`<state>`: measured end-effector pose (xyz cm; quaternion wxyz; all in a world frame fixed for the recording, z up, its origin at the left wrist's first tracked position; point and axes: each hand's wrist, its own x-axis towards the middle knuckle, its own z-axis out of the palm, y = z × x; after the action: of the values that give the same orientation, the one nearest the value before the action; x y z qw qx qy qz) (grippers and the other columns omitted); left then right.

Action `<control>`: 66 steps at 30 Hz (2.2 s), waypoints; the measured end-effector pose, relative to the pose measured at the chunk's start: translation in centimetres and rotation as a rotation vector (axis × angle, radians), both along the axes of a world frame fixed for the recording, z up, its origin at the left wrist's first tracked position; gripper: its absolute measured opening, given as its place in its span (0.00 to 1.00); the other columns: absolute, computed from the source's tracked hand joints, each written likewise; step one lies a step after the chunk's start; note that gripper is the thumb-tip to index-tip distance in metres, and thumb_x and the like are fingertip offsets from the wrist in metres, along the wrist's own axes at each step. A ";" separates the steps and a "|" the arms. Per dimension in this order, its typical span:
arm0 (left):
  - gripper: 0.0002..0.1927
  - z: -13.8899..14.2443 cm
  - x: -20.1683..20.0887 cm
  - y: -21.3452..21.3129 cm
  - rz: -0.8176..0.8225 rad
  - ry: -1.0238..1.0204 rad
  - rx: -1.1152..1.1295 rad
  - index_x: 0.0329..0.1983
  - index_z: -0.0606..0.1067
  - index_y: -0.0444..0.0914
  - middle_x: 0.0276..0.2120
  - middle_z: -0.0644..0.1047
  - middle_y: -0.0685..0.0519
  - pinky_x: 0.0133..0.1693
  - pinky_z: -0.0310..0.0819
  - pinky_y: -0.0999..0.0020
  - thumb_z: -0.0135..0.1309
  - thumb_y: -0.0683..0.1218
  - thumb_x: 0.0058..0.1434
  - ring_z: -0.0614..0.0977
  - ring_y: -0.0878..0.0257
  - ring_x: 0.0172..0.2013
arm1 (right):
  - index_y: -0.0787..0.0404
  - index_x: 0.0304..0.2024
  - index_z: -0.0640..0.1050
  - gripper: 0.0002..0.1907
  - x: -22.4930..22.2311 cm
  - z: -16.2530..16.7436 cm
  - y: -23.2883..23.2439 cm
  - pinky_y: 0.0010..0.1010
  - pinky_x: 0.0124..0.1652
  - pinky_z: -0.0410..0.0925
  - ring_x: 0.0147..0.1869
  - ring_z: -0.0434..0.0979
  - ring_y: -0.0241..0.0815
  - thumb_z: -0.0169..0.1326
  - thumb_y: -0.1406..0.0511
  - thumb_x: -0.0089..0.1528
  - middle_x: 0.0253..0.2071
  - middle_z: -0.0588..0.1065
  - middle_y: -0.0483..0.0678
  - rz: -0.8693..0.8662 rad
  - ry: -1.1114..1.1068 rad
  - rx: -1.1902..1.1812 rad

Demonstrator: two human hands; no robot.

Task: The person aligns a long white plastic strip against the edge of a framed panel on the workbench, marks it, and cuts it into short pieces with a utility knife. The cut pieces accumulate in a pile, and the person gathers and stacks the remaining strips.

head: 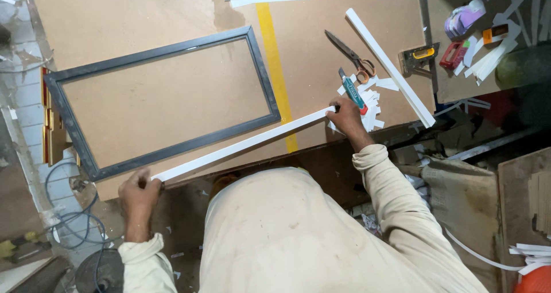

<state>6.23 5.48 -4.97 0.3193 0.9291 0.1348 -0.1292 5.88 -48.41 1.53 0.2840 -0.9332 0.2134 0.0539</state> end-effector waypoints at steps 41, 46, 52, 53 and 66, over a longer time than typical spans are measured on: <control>0.22 8.8 1.9 -13.1 0.523 0.251 -0.223 0.50 0.81 0.27 0.44 0.84 0.39 0.52 0.75 0.63 0.69 0.47 0.59 0.85 0.56 0.46 | 0.59 0.36 0.82 0.06 -1.4 2.9 -25.2 0.46 0.43 0.70 0.44 0.78 0.56 0.66 0.66 0.58 0.35 0.78 0.49 -0.023 -0.295 -0.422; 0.34 8.3 1.6 -12.1 0.250 0.128 0.035 0.61 0.77 0.28 0.46 0.84 0.36 0.55 0.74 0.59 0.69 0.53 0.57 0.84 0.51 0.48 | 0.57 0.40 0.83 0.08 -1.9 3.6 -25.5 0.44 0.44 0.71 0.45 0.80 0.54 0.66 0.65 0.59 0.40 0.81 0.48 -0.089 -0.336 -0.388; 0.36 7.7 0.3 -10.5 0.070 0.092 0.409 0.57 0.79 0.34 0.53 0.80 0.38 0.52 0.74 0.52 0.68 0.63 0.54 0.82 0.44 0.51 | 0.61 0.47 0.83 0.17 -2.0 7.9 -23.5 0.41 0.42 0.71 0.44 0.80 0.54 0.66 0.68 0.55 0.42 0.80 0.55 -0.053 -0.498 -0.224; 0.35 7.9 0.1 -10.3 0.010 0.096 0.539 0.56 0.80 0.35 0.55 0.80 0.38 0.52 0.74 0.51 0.68 0.65 0.54 0.81 0.42 0.52 | 0.62 0.49 0.82 0.18 -2.0 9.0 -22.6 0.39 0.43 0.72 0.44 0.81 0.52 0.67 0.68 0.56 0.42 0.80 0.55 -0.043 -0.516 -0.155; 0.20 10.7 -2.5 -25.8 0.104 0.017 -1.098 0.61 0.76 0.30 0.49 0.83 0.43 0.46 0.78 0.69 0.57 0.44 0.69 0.81 0.61 0.46 | 0.59 0.51 0.82 0.20 -1.0 13.5 2.3 0.34 0.38 0.73 0.40 0.83 0.47 0.67 0.66 0.56 0.42 0.83 0.53 0.793 -0.256 0.252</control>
<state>3.74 -20.31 5.73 0.7620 0.6169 0.0958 -0.1723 4.91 -46.07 14.99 0.3770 -0.9003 -0.2065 0.0683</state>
